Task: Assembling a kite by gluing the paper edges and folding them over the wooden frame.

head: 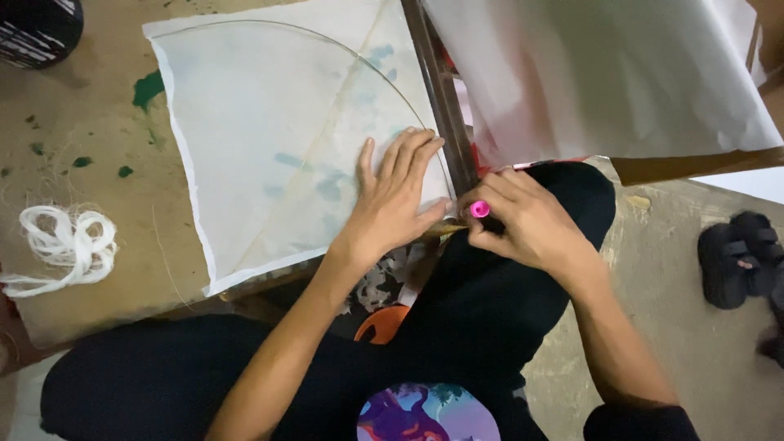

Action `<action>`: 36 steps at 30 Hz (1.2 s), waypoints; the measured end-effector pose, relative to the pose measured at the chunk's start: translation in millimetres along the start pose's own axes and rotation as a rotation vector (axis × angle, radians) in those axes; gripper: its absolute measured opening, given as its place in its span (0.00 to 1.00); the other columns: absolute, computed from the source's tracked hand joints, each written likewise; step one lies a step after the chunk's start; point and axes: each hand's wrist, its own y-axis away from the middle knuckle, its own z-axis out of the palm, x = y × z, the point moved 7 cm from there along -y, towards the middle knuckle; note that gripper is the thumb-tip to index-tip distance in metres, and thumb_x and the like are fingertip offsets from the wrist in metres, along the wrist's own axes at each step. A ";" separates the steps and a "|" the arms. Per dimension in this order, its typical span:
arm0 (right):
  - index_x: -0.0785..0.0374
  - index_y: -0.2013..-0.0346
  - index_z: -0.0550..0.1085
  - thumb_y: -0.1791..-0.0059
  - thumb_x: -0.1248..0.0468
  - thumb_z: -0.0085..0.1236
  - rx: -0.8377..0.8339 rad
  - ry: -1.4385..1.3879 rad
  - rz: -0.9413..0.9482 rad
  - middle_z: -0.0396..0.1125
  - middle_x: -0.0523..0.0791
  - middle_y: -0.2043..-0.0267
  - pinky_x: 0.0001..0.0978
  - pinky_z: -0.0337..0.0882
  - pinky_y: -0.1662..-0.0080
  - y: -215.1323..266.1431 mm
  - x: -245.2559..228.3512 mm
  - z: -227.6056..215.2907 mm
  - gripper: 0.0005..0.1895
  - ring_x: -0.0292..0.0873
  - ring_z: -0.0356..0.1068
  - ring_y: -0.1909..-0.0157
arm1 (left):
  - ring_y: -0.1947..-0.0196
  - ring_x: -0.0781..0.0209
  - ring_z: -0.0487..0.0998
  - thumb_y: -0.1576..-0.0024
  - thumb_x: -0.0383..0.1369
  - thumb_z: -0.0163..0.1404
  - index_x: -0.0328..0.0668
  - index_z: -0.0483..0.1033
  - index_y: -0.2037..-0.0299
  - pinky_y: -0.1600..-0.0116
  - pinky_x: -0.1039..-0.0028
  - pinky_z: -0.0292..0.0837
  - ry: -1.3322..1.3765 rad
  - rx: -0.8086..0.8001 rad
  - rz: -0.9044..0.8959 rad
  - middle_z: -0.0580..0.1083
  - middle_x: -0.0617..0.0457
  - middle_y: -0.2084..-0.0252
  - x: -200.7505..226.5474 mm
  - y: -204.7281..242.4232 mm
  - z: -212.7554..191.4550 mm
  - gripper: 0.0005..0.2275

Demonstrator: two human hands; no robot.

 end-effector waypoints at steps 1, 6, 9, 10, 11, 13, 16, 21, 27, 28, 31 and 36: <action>0.59 0.62 0.75 0.56 0.63 0.63 0.006 0.003 -0.001 0.62 0.46 0.71 0.43 0.69 0.56 2.3 2.4 2.2 0.09 0.52 0.66 0.65 | 0.25 0.42 0.49 0.41 0.42 0.57 0.42 0.53 0.29 0.30 0.31 0.26 -0.004 0.003 0.004 0.55 0.43 0.29 -0.5 -0.8 2.3 0.34; 0.58 0.62 0.76 0.57 0.62 0.64 -0.029 -0.103 0.087 0.67 0.47 0.70 0.44 0.71 0.54 3.8 7.8 0.5 0.10 0.53 0.70 0.62 | 0.25 0.45 0.50 0.40 0.42 0.55 0.44 0.52 0.28 0.30 0.30 0.27 0.079 0.002 0.000 0.55 0.46 0.29 -5.0 -1.7 0.6 0.33; 0.56 0.55 0.77 0.55 0.67 0.64 0.073 -0.384 0.294 0.74 0.47 0.63 0.44 0.72 0.52 -1.2 22.1 -24.9 0.13 0.54 0.74 0.57 | 0.27 0.45 0.56 0.42 0.40 0.54 0.45 0.53 0.28 0.32 0.30 0.35 0.162 0.039 0.002 0.58 0.46 0.29 -13.5 -4.4 -3.2 0.33; 0.56 0.55 0.77 0.55 0.67 0.64 0.092 -0.375 0.256 0.74 0.47 0.63 0.44 0.72 0.52 -13.6 30.2 -19.5 0.13 0.54 0.74 0.57 | 0.27 0.45 0.56 0.42 0.40 0.54 0.45 0.53 0.28 0.32 0.30 0.35 0.136 0.072 0.011 0.58 0.46 0.29 -13.9 -11.3 -16.7 0.33; 0.59 0.55 0.74 0.54 0.70 0.65 0.159 -0.565 0.343 0.72 0.46 0.61 0.43 0.71 0.49 -16.6 43.7 -12.1 0.15 0.49 0.72 0.55 | 0.30 0.48 0.59 0.41 0.42 0.52 0.48 0.55 0.30 0.32 0.35 0.40 0.155 0.125 0.007 0.60 0.48 0.32 -12.4 -12.3 -26.9 0.30; 0.62 0.54 0.70 0.54 0.72 0.65 0.227 -0.762 0.428 0.70 0.46 0.60 0.42 0.70 0.47 -39.1 63.0 2.9 0.17 0.44 0.69 0.53 | 0.32 0.50 0.62 0.41 0.44 0.51 0.50 0.57 0.31 0.32 0.39 0.45 0.169 0.175 0.005 0.62 0.51 0.34 -10.9 -18.4 -45.8 0.28; 0.66 0.43 0.68 0.50 0.68 0.64 0.316 -0.844 0.354 0.71 0.52 0.52 0.49 0.65 0.38 -102.9 81.7 7.0 0.22 0.49 0.70 0.45 | 0.48 0.55 0.77 0.42 0.39 0.54 0.56 0.70 0.43 0.42 0.53 0.62 0.140 0.453 -0.041 0.75 0.59 0.50 -24.0 -37.8 -93.0 0.17; 0.62 0.42 0.72 0.51 0.65 0.67 0.341 -0.786 0.279 0.71 0.51 0.50 0.46 0.75 0.48 -219.9 148.7 31.7 0.23 0.49 0.74 0.50 | 0.59 0.60 0.77 0.38 0.39 0.53 0.57 0.74 0.52 0.50 0.61 0.68 -0.124 0.603 -0.107 0.74 0.63 0.61 -76.3 -89.1 -139.0 0.07; 0.59 0.44 0.71 0.52 0.67 0.63 0.174 -0.443 0.243 0.73 0.59 0.53 0.59 0.72 0.48 -283.3 145.1 61.9 0.21 0.67 0.72 0.47 | 0.50 0.51 0.75 0.41 0.40 0.55 0.51 0.75 0.53 0.44 0.54 0.68 -0.372 0.501 -0.117 0.74 0.53 0.57 -133.0 -143.1 -124.1 0.10; 0.59 0.44 0.71 0.52 0.67 0.63 0.175 -0.444 0.245 0.73 0.59 0.53 0.59 0.72 0.48 -285.4 150.0 66.7 0.21 0.67 0.72 0.47 | 0.50 0.51 0.75 0.41 0.40 0.55 0.51 0.75 0.53 0.44 0.54 0.68 -0.373 0.498 -0.116 0.74 0.53 0.57 -134.9 -146.8 -122.9 0.10; 0.51 0.45 0.73 0.52 0.62 0.65 0.150 -0.466 0.304 0.74 0.54 0.52 0.54 0.73 0.47 -287.1 163.4 76.0 0.21 0.61 0.73 0.45 | 0.48 0.51 0.75 0.45 0.38 0.59 0.50 0.76 0.53 0.41 0.56 0.66 -0.417 0.439 -0.091 0.73 0.53 0.56 -137.1 -158.0 -113.5 0.12; 0.55 0.47 0.71 0.51 0.59 0.65 0.131 -0.461 0.318 0.74 0.55 0.53 0.58 0.73 0.48 -280.8 162.1 66.0 0.19 0.63 0.72 0.46 | 0.47 0.51 0.72 0.46 0.36 0.61 0.45 0.70 0.38 0.40 0.58 0.65 -0.536 0.447 -0.060 0.71 0.51 0.54 -135.2 -160.2 -103.1 0.25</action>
